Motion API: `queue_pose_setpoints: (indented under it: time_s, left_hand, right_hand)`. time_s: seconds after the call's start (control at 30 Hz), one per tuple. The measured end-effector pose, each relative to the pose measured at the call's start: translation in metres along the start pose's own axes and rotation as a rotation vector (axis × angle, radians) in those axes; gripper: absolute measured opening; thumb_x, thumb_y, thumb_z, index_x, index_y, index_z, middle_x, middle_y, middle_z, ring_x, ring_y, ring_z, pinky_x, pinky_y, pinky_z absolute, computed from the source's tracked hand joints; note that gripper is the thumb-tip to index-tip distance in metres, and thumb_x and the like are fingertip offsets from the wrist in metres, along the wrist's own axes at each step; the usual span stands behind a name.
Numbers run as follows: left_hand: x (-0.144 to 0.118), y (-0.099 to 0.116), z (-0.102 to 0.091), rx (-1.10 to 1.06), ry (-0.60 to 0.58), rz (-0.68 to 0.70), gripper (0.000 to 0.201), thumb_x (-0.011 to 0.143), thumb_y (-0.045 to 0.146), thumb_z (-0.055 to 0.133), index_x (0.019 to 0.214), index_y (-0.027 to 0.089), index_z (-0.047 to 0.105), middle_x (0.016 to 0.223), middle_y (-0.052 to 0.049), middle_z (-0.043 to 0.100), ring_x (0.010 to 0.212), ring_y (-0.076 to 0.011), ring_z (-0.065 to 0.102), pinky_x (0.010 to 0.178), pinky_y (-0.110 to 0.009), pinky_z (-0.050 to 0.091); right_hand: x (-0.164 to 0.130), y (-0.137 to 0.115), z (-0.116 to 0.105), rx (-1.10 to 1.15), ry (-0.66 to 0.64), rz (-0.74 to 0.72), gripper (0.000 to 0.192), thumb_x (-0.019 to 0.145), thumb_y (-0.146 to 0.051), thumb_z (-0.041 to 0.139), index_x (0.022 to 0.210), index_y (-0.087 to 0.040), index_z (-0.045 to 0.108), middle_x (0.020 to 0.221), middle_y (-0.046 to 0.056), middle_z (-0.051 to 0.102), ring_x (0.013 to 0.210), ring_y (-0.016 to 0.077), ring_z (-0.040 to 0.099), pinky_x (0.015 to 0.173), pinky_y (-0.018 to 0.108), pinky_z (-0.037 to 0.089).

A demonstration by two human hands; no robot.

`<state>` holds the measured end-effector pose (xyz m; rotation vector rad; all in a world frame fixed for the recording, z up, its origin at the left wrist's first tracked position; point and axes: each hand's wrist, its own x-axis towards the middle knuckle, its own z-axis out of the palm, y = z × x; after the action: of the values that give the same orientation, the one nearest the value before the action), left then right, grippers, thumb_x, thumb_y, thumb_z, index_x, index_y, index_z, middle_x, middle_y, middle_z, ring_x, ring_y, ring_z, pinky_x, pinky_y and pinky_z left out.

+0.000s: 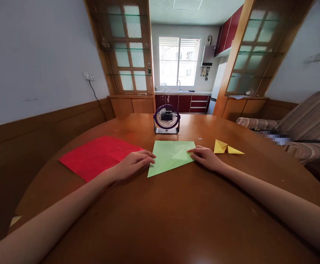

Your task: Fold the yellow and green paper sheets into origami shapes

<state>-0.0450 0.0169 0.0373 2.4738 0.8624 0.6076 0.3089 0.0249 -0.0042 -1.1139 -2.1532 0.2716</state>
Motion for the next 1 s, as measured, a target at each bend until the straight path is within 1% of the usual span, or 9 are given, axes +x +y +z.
queue_pose_setpoints:
  time_s: [0.1, 0.2, 0.33, 0.43, 0.5, 0.63, 0.8, 0.9, 1.0]
  left_hand:
    - [0.0, -0.007, 0.011, 0.156, -0.044, 0.021, 0.039, 0.1, 0.039, 0.038, 0.13, 0.025, 0.058, 0.144, -0.005, 0.05, 0.131, -0.0219, 0.047, 0.111, -0.041, 0.036]
    - [-0.001, -0.008, 0.018, 0.266, -0.114, 0.041, 0.04, 0.101, 0.035, 0.036, 0.136, 0.026, 0.053, 0.148, -0.005, 0.045, 0.135, -0.0207, 0.043, 0.114, -0.041, 0.031]
    - [-0.002, -0.004, 0.02, 0.351, -0.131, 0.051, 0.041, 0.101, 0.035, 0.035, 0.138, 0.027, 0.051, 0.15, -0.005, 0.043, 0.136, -0.0197, 0.042, 0.113, -0.039, 0.033]
    - [-0.002, 0.0, 0.02, 0.384, -0.148, 0.036, 0.042, 0.101, 0.039, 0.036, 0.139, 0.027, 0.05, 0.15, -0.006, 0.041, 0.136, -0.0204, 0.042, 0.112, -0.039, 0.033]
    - [-0.002, 0.001, 0.02, 0.396, -0.157, 0.02, 0.045, 0.1, 0.044, 0.038, 0.14, 0.026, 0.049, 0.151, -0.007, 0.04, 0.137, -0.0217, 0.041, 0.113, -0.039, 0.032]
    - [-0.002, 0.004, 0.022, 0.433, -0.144, 0.009, 0.05, 0.097, 0.05, 0.042, 0.141, 0.026, 0.047, 0.151, -0.007, 0.04, 0.137, -0.0249, 0.04, 0.114, -0.043, 0.028]
    - [-0.001, 0.013, 0.028, 0.532, -0.125, -0.007, 0.06, 0.094, 0.061, 0.042, 0.142, 0.026, 0.047, 0.148, -0.01, 0.044, 0.134, -0.0312, 0.043, 0.112, -0.049, 0.029]
    - [-0.002, 0.019, 0.033, 0.582, -0.11, -0.013, 0.069, 0.09, 0.068, 0.043, 0.142, 0.023, 0.047, 0.147, -0.015, 0.044, 0.133, -0.0353, 0.042, 0.111, -0.053, 0.03]
    - [-0.001, 0.024, 0.039, 0.621, -0.063, 0.008, 0.069, 0.09, 0.068, 0.042, 0.14, 0.021, 0.05, 0.143, -0.017, 0.048, 0.13, -0.0347, 0.046, 0.109, -0.052, 0.033]
  right_hand:
    - [-0.001, 0.0, -0.001, 0.122, 0.041, 0.073, 0.044, 0.088, -0.04, 0.057, 0.127, -0.02, 0.059, 0.094, 0.007, 0.064, 0.081, 0.0192, 0.06, 0.074, 0.035, 0.051]
    - [-0.002, 0.0, -0.004, 0.321, 0.059, 0.126, 0.051, 0.087, -0.042, 0.057, 0.134, -0.022, 0.051, 0.098, 0.006, 0.065, 0.088, 0.0204, 0.062, 0.079, 0.035, 0.051]
    - [-0.004, -0.002, -0.012, 0.455, 0.127, 0.159, 0.038, 0.092, -0.042, 0.05, 0.122, -0.021, 0.062, 0.096, 0.007, 0.069, 0.09, 0.0213, 0.063, 0.086, 0.038, 0.049]
    - [-0.007, -0.005, -0.015, 0.473, 0.076, 0.136, 0.042, 0.098, -0.046, 0.038, 0.103, -0.019, 0.07, 0.076, 0.005, 0.068, 0.077, 0.0193, 0.063, 0.084, 0.038, 0.05]
    - [-0.009, -0.009, -0.017, 0.441, -0.017, 0.137, 0.048, 0.098, -0.049, 0.036, 0.094, -0.018, 0.072, 0.067, 0.004, 0.065, 0.069, 0.0177, 0.061, 0.076, 0.036, 0.051]
    - [-0.01, -0.019, -0.021, 0.261, -0.166, 0.018, 0.044, 0.094, -0.051, 0.049, 0.081, -0.018, 0.074, 0.076, 0.006, 0.069, 0.074, 0.018, 0.061, 0.074, 0.034, 0.048]
    - [-0.011, -0.031, -0.025, 0.02, -0.286, -0.177, 0.032, 0.092, -0.047, 0.057, 0.107, -0.024, 0.072, 0.097, 0.007, 0.069, 0.091, 0.0206, 0.06, 0.091, 0.041, 0.043]
    - [-0.013, -0.037, -0.027, -0.081, -0.351, -0.251, 0.043, 0.085, -0.051, 0.065, 0.12, -0.026, 0.066, 0.112, 0.008, 0.066, 0.105, 0.0244, 0.058, 0.098, 0.045, 0.041]
    - [-0.014, -0.04, -0.027, -0.163, -0.356, -0.344, 0.05, 0.081, -0.052, 0.069, 0.124, -0.027, 0.064, 0.116, 0.008, 0.066, 0.111, 0.0272, 0.056, 0.103, 0.049, 0.037]
